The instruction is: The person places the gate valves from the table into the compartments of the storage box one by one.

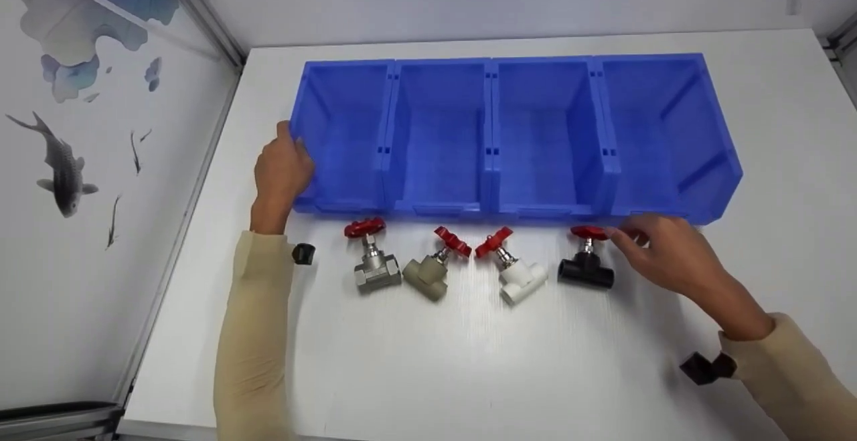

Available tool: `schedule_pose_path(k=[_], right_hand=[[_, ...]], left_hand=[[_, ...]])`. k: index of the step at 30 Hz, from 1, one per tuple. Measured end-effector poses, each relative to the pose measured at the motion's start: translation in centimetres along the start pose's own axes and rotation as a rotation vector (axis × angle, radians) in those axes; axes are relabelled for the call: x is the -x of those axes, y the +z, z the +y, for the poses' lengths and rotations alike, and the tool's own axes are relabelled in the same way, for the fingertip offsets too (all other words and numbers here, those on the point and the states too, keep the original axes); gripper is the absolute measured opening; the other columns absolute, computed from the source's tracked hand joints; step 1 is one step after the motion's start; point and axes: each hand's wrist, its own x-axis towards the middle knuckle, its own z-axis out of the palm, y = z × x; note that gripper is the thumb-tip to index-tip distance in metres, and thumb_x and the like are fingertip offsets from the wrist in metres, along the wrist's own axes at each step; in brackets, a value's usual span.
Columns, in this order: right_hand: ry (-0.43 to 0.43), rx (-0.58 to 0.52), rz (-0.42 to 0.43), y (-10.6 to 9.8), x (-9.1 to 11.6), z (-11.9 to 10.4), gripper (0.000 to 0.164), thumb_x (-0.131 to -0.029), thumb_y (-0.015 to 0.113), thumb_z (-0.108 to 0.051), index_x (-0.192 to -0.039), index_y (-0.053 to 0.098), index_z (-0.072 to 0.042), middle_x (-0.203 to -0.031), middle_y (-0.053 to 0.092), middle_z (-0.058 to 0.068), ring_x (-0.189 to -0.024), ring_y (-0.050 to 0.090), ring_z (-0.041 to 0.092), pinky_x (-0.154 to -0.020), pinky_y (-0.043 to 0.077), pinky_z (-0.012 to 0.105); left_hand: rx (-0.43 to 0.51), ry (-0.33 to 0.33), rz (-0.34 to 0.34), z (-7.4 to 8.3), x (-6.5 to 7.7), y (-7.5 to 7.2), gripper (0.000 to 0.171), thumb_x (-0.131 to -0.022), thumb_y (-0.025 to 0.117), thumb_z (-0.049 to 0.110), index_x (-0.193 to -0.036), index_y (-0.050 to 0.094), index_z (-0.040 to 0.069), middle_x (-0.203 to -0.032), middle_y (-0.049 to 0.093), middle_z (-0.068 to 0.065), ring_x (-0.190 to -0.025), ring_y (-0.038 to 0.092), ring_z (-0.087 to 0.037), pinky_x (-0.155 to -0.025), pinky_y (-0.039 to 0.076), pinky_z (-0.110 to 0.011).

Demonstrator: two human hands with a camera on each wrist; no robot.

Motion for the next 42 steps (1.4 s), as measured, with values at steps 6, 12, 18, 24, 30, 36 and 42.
schedule_pose_path(k=[6, 12, 18, 24, 30, 36, 42], right_hand=[[0.016, -0.026, -0.058, 1.1, 0.4, 0.0, 0.021, -0.095, 0.066, -0.02, -0.081, 0.074, -0.007, -0.074, 0.067, 0.002, -0.061, 0.053, 0.013, -0.052, 0.038, 0.029], [0.05, -0.058, -0.107, 1.9, 0.6, -0.2, 0.026, -0.098, 0.063, -0.025, -0.091, 0.075, -0.003, -0.077, 0.069, 0.003, -0.068, 0.061, 0.018, -0.057, 0.043, 0.034], [0.058, -0.081, -0.113, 2.3, 0.7, -0.5, 0.026, -0.098, 0.062, -0.022, -0.099, 0.075, 0.001, -0.085, 0.073, 0.008, -0.075, 0.067, 0.024, -0.065, 0.051, 0.041], [0.082, -0.098, -0.117, 2.7, 0.8, -0.5, 0.024, -0.098, 0.062, -0.019, -0.106, 0.073, 0.001, -0.087, 0.072, 0.009, -0.078, 0.068, 0.024, -0.068, 0.053, 0.043], [0.12, -0.146, -0.131, 2.9, 0.7, -0.5, 0.029, -0.099, 0.062, -0.025, -0.107, 0.071, 0.001, -0.089, 0.071, 0.01, -0.08, 0.067, 0.025, -0.067, 0.052, 0.04], [0.189, -0.216, -0.193, 2.7, 0.7, -0.3, 0.043, -0.1, 0.058, -0.035, -0.118, 0.067, 0.003, -0.101, 0.07, 0.015, -0.09, 0.066, 0.029, -0.07, 0.051, 0.04], [0.275, -0.315, -0.278, 2.1, 0.7, -0.1, 0.05, -0.102, 0.053, -0.04, -0.129, 0.062, 0.001, -0.124, 0.065, 0.021, -0.113, 0.059, 0.038, -0.092, 0.046, 0.055]], left_hand=[[0.002, -0.005, -0.007, -0.1, -0.1, 0.0, 0.045, -0.105, 0.036, 0.017, -0.144, 0.036, -0.006, -0.121, 0.061, -0.035, -0.107, 0.062, -0.05, -0.086, 0.049, -0.06], [0.003, 0.001, -0.003, 0.0, 0.0, 0.0, 0.045, -0.105, 0.036, 0.016, -0.143, 0.037, -0.007, -0.12, 0.061, -0.036, -0.107, 0.062, -0.051, -0.087, 0.049, -0.06], [0.022, 0.007, 0.009, 0.0, 0.1, 0.0, 0.044, -0.104, 0.037, 0.015, -0.143, 0.038, -0.007, -0.121, 0.061, -0.036, -0.108, 0.062, -0.051, -0.087, 0.049, -0.06], [0.019, 0.001, 0.008, 0.0, 0.1, 0.0, 0.045, -0.104, 0.036, 0.015, -0.143, 0.037, -0.007, -0.122, 0.06, -0.036, -0.108, 0.062, -0.051, -0.087, 0.049, -0.06], [0.024, -0.004, 0.007, 0.0, 0.1, 0.0, 0.045, -0.104, 0.037, 0.016, -0.143, 0.037, -0.007, -0.123, 0.06, -0.036, -0.109, 0.062, -0.05, -0.088, 0.049, -0.059], [0.024, -0.011, 0.003, -0.1, 0.1, 0.0, 0.046, -0.105, 0.037, 0.017, -0.144, 0.036, -0.007, -0.125, 0.059, -0.036, -0.11, 0.062, -0.05, -0.089, 0.049, -0.059], [0.033, -0.002, 0.011, -0.1, -0.1, 0.1, 0.046, -0.105, 0.036, 0.017, -0.144, 0.037, -0.007, -0.123, 0.06, -0.036, -0.109, 0.062, -0.05, -0.088, 0.049, -0.06]])
